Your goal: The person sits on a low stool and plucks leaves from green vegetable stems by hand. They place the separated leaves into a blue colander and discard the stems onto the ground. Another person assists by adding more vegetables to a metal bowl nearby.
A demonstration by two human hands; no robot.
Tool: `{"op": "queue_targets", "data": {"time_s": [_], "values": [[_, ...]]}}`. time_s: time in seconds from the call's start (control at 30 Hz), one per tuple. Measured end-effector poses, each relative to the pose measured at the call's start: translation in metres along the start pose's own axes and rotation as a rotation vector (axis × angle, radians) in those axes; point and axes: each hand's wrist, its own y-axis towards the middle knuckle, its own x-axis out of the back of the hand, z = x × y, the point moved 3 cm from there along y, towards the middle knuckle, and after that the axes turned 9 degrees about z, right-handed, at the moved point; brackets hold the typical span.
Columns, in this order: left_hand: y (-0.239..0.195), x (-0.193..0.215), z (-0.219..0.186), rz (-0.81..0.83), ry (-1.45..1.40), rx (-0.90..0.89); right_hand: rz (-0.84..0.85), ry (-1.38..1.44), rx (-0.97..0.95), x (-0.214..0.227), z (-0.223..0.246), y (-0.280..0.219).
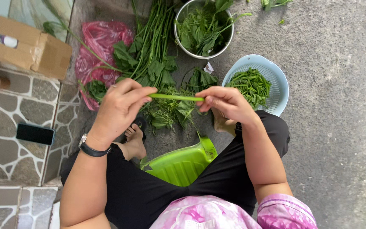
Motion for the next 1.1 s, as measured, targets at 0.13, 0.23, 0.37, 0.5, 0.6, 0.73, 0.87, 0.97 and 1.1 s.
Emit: {"op": "queue_targets", "data": {"time_s": [0.13, 0.23, 0.37, 0.5, 0.6, 0.73, 0.87, 0.97, 1.1], "values": [[-0.001, 0.003, 0.014, -0.108, 0.171, -0.068, 0.072, 0.042, 0.052, -0.008, 0.006, -0.001], [0.001, 0.008, 0.014, -0.151, 0.236, -0.073, 0.093, 0.105, 0.044, -0.018, -0.003, -0.004], [0.002, 0.004, 0.027, -0.136, 0.378, -0.033, 0.065, 0.039, 0.008, -0.032, -0.009, -0.002], [0.013, -0.024, 0.043, -0.058, 0.504, 0.058, 0.058, 0.049, 0.1, -0.056, -0.004, 0.004], [0.008, -0.078, 0.04, -0.14, 0.331, -0.069, -0.045, 0.035, 0.143, -0.061, -0.026, 0.008], [-0.003, -0.087, -0.014, -0.187, 0.242, -0.201, -0.129, 0.009, 0.146, -0.064, -0.039, 0.009], [-0.009, -0.082, -0.022, -0.155, -0.017, -0.106, -0.178, -0.313, 0.276, -0.069, -0.026, 0.011], [-0.007, -0.077, -0.021, -0.063, -0.412, -0.007, -0.194, -0.353, 0.314, -0.069, -0.022, 0.014], [-0.006, -0.076, -0.028, -0.012, -0.575, 0.031, -0.214, -0.352, 0.288, -0.067, -0.022, 0.011]]}}
